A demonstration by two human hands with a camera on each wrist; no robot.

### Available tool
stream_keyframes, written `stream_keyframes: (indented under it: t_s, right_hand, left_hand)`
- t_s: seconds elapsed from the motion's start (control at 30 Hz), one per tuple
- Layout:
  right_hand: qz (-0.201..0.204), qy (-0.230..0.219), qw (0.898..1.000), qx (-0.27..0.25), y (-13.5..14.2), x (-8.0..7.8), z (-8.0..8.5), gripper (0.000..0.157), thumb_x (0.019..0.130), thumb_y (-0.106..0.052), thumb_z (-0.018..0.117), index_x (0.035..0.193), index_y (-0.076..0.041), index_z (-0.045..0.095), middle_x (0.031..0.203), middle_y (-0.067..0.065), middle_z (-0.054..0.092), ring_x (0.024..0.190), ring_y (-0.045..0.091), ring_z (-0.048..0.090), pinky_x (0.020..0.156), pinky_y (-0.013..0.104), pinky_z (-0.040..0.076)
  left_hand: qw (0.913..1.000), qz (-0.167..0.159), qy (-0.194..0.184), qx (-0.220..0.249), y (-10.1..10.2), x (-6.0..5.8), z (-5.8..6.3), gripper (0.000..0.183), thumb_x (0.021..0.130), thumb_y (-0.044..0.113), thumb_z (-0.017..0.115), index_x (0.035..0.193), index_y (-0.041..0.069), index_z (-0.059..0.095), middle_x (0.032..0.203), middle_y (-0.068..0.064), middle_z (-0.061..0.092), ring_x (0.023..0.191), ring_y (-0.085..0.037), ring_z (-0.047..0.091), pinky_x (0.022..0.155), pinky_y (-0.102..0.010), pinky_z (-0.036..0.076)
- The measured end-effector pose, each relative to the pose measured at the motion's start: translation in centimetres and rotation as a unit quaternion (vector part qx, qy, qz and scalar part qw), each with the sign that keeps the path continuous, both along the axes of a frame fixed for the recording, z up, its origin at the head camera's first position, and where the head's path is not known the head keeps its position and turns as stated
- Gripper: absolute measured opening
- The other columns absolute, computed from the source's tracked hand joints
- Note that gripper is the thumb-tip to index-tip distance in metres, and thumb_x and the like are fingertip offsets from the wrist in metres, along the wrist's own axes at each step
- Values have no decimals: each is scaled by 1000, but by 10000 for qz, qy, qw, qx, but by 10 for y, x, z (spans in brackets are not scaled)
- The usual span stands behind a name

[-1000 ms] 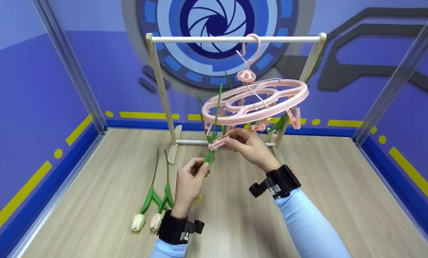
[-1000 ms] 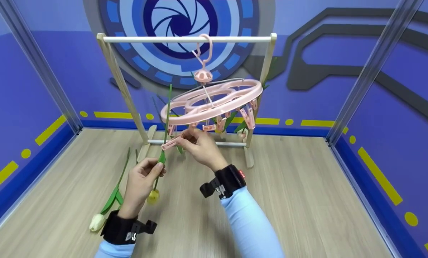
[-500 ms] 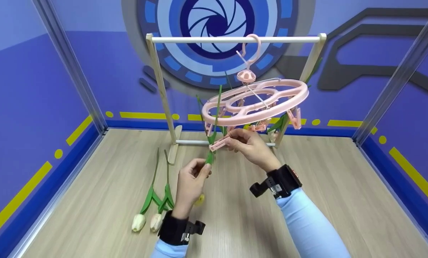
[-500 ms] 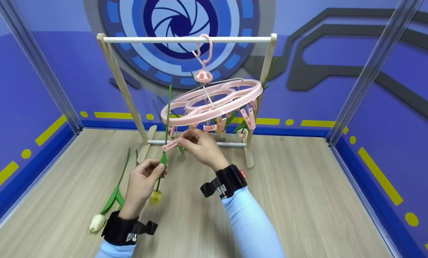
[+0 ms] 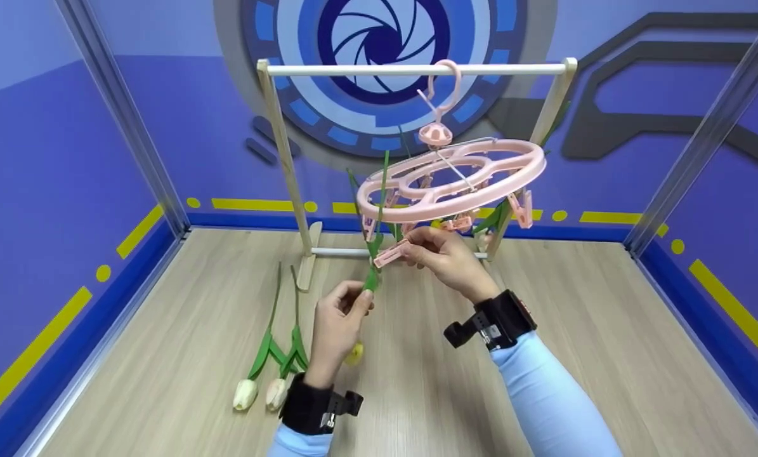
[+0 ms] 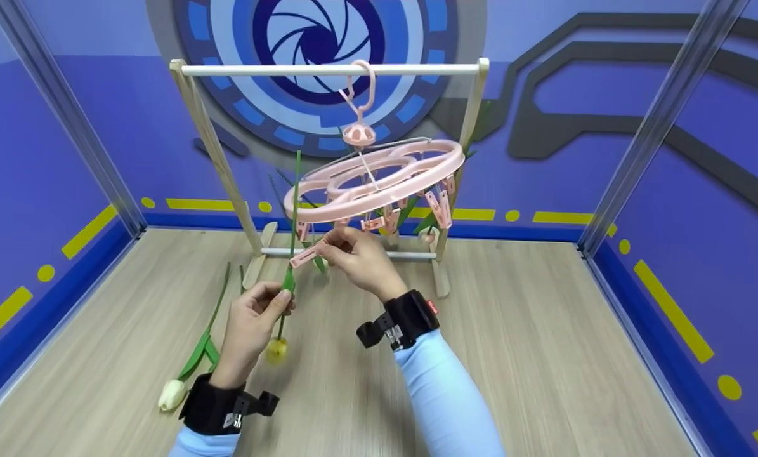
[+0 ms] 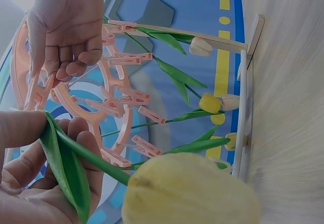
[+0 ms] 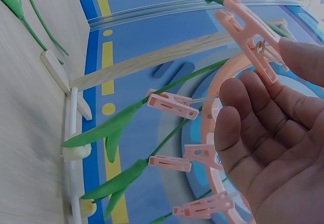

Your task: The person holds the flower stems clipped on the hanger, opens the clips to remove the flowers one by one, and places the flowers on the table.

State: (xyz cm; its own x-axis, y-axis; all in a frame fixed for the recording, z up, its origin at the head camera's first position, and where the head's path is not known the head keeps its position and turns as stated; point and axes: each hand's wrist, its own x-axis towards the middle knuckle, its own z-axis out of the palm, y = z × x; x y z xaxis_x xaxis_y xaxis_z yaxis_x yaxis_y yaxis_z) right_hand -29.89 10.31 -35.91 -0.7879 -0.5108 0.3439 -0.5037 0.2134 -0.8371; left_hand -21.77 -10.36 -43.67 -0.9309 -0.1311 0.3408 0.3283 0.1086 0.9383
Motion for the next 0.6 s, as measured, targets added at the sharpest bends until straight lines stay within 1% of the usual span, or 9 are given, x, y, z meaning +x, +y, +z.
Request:
stream_keyframes:
  t_s: [0.03,0.13,0.2,0.27,0.37,0.4,0.47,0.6]
  right_hand:
    - [4,-2,10000,0,0,0,0,21,104,-15,63,113,2,69,99,13,70,88,31,63,78,30,52]
    - [0,-19,10000,-10,0,0,0,20,104,-15,62,112,2,69,97,7,70,89,38,61,76,27,50]
    - [-7,-15,10000,-14,0,0,-1,20,104,-14,62,112,2,69,97,6,70,89,40,61,76,27,50]
    - [-21,11,10000,-8,1,-1,-1,20,104,-14,62,113,2,70,98,7,70,89,38,62,76,28,50]
    - [-43,55,10000,13,1,-1,-1,20,104,-14,63,113,2,70,98,8,70,88,35,63,76,28,51]
    - [-55,40,10000,14,1,-1,-1,20,104,-15,63,114,2,70,99,10,70,88,36,63,76,29,51]
    - [-63,51,10000,35,1,-1,-1,21,104,-15,63,113,2,70,99,10,71,88,31,64,77,31,52]
    - [-75,15,10000,43,2,0,0,23,105,-16,62,117,1,70,99,9,70,86,23,61,77,29,50]
  left_hand:
    - [10000,-4,-8,9,0,0,0,15,101,10,67,105,-4,71,87,-14,68,82,-37,65,71,-24,52]
    - [10000,-11,-5,13,0,0,0,15,101,10,67,105,-4,70,87,-14,68,81,-29,66,71,-25,53]
    - [10000,-13,4,15,-1,1,0,15,101,10,67,105,-4,70,87,-14,69,79,-21,65,72,-26,53]
    - [10000,-15,16,10,-1,1,0,15,101,10,67,105,-4,70,87,-14,69,78,-16,64,72,-26,54]
    - [10000,-10,25,30,-1,1,-1,14,101,10,67,104,-4,70,86,-14,69,78,-17,64,73,-28,54]
    - [10000,-11,27,43,-1,1,-1,14,101,9,67,104,-4,70,86,-15,69,78,-21,65,72,-29,54]
    - [10000,-8,22,57,-1,1,-1,14,100,9,67,104,-4,70,86,-15,68,79,-27,65,72,-31,55]
    - [10000,4,70,-15,-2,1,-2,14,101,10,67,104,-4,70,85,-14,68,79,-31,65,70,-27,52]
